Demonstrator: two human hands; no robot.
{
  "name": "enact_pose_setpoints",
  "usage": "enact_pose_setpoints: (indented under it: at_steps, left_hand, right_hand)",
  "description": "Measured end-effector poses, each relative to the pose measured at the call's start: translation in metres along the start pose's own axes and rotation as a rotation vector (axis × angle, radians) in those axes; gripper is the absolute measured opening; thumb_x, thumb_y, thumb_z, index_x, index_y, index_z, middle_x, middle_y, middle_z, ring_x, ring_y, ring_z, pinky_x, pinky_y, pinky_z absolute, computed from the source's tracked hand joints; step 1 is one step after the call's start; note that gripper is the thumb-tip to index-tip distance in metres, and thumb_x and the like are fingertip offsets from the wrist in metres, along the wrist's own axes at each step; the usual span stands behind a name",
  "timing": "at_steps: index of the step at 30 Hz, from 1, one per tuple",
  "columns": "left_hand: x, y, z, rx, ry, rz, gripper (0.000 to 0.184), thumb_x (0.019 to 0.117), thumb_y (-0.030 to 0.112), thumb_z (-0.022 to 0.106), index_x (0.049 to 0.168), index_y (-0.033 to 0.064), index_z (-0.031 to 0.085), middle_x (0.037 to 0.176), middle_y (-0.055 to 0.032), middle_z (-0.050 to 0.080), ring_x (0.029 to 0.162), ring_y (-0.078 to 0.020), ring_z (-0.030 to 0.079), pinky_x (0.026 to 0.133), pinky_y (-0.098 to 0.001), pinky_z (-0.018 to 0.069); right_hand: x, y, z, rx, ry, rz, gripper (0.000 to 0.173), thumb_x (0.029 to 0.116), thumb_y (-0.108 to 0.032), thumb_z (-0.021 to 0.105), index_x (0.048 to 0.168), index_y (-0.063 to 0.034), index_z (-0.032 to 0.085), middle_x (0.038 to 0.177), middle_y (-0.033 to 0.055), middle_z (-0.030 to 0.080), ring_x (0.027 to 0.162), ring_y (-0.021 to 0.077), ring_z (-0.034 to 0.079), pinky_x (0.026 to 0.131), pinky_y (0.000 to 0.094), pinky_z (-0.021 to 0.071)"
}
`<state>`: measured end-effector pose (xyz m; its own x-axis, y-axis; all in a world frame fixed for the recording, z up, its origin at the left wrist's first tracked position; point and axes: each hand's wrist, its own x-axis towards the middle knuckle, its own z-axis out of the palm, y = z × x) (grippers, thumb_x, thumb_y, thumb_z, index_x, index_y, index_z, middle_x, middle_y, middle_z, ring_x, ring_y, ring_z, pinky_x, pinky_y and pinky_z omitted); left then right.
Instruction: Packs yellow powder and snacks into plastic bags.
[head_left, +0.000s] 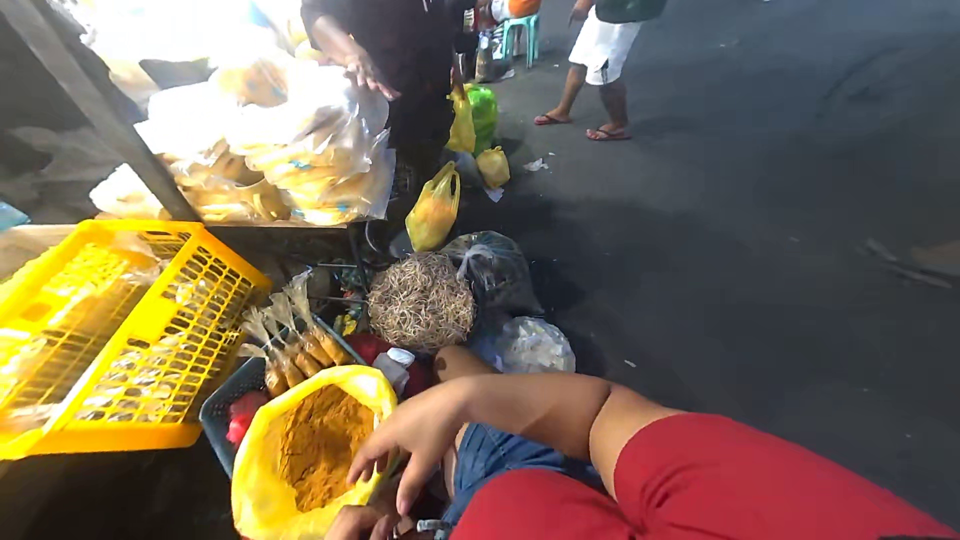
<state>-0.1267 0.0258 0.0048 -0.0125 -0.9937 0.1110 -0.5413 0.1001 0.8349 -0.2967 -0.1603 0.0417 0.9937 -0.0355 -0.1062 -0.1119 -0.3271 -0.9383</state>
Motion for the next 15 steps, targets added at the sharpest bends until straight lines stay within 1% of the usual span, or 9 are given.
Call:
enact_pose_setpoints:
  at_steps: [3, 5, 7, 8, 9, 11, 12, 13, 15]
  left_hand:
    - [0.005, 0.014, 0.002, 0.128, 0.024, -0.035, 0.017, 0.0959, 0.005, 0.061, 0.097, -0.0085, 0.071, 0.09, -0.0177, 0.07, 0.085, -0.0174, 0.068, 0.081, -0.0325, 0.0567]
    - [0.002, 0.013, -0.002, 0.147, 0.09, -0.052, 0.016, 0.0962, 0.004, 0.06, 0.098, -0.0071, 0.071, 0.093, -0.0165, 0.07, 0.087, -0.0151, 0.068, 0.082, -0.0297, 0.0568]
    - [-0.002, 0.005, -0.002, 0.051, 0.195, -0.045, 0.018, 0.0967, 0.006, 0.061, 0.102, -0.0087, 0.07, 0.098, -0.0145, 0.069, 0.088, -0.0094, 0.065, 0.081, -0.0242, 0.0558]
    - [-0.004, 0.001, 0.001, -0.047, 0.238, -0.047, 0.021, 0.0977, 0.009, 0.062, 0.108, -0.0087, 0.066, 0.103, -0.01, 0.068, 0.09, -0.0044, 0.064, 0.081, -0.0217, 0.056]
    - [-0.004, 0.0, 0.005, -0.151, 0.261, -0.064, 0.027, 0.0976, 0.014, 0.064, 0.115, -0.0067, 0.061, 0.108, -0.0034, 0.067, 0.094, 0.0001, 0.065, 0.084, -0.0212, 0.057]
    - [-0.002, 0.006, 0.018, -0.284, 0.238, -0.136, 0.044, 0.0927, 0.014, 0.069, 0.125, -0.0103, 0.052, 0.111, -0.0011, 0.068, 0.098, -0.0002, 0.067, 0.089, -0.0245, 0.0579]
    - [0.0, 0.011, 0.025, -0.303, 0.225, -0.183, 0.042, 0.0912, 0.009, 0.068, 0.124, -0.0128, 0.053, 0.108, -0.003, 0.069, 0.097, -0.0007, 0.067, 0.089, -0.0244, 0.0578]
    - [0.002, 0.016, 0.033, -0.303, 0.224, -0.227, 0.033, 0.0918, 0.003, 0.065, 0.119, -0.0145, 0.058, 0.103, -0.0058, 0.071, 0.094, -0.0013, 0.068, 0.088, -0.024, 0.0578]
    - [0.005, 0.021, 0.043, -0.28, 0.237, -0.269, 0.014, 0.0945, -0.001, 0.062, 0.105, -0.0105, 0.067, 0.093, -0.0037, 0.073, 0.087, 0.0013, 0.069, 0.085, -0.0208, 0.058]
  right_hand:
    - [0.012, 0.002, 0.019, -0.169, 0.019, -0.051, 0.052, 0.0918, 0.0, 0.072, 0.141, -0.0029, 0.057, 0.124, 0.0216, 0.068, 0.116, 0.0334, 0.066, 0.102, 0.0531, 0.0503]
    - [0.015, 0.005, 0.023, -0.19, 0.089, -0.061, 0.044, 0.095, -0.001, 0.068, 0.139, -0.0029, 0.06, 0.108, 0.0217, 0.072, 0.102, 0.0353, 0.07, 0.093, 0.0571, 0.0529]
    - [0.015, 0.005, 0.023, -0.142, 0.143, -0.06, 0.035, 0.0961, -0.001, 0.066, 0.131, 0.0004, 0.064, 0.103, 0.0207, 0.074, 0.097, 0.0331, 0.072, 0.091, 0.0544, 0.0542]
    - [0.015, 0.005, 0.025, -0.106, 0.196, -0.069, 0.028, 0.0963, -0.002, 0.066, 0.124, 0.0022, 0.067, 0.102, 0.0199, 0.074, 0.097, 0.0311, 0.072, 0.091, 0.0518, 0.0546]
    - [0.015, 0.005, 0.028, -0.042, 0.268, -0.082, 0.023, 0.097, -0.003, 0.065, 0.118, 0.0036, 0.069, 0.103, 0.0189, 0.074, 0.098, 0.0279, 0.072, 0.091, 0.0478, 0.0554]
    - [0.016, 0.002, 0.034, 0.178, 0.406, -0.077, 0.018, 0.0975, -0.007, 0.066, 0.11, 0.0059, 0.069, 0.102, 0.0169, 0.072, 0.093, 0.0205, 0.069, 0.087, 0.0391, 0.0555]
    - [0.017, 0.001, 0.036, 0.279, 0.45, -0.071, 0.018, 0.0973, -0.008, 0.067, 0.109, 0.0056, 0.067, 0.1, 0.0146, 0.071, 0.088, 0.0158, 0.068, 0.082, 0.0346, 0.0554]
    - [0.017, 0.0, 0.038, 0.374, 0.471, -0.074, 0.018, 0.097, -0.008, 0.067, 0.109, 0.0055, 0.066, 0.099, 0.0126, 0.07, 0.088, 0.0126, 0.066, 0.082, 0.0317, 0.0542]
    - [0.02, -0.001, 0.043, 0.518, 0.485, -0.101, 0.015, 0.0966, -0.006, 0.067, 0.106, 0.0048, 0.063, 0.096, 0.0083, 0.07, 0.086, 0.0063, 0.065, 0.082, 0.0257, 0.0539]
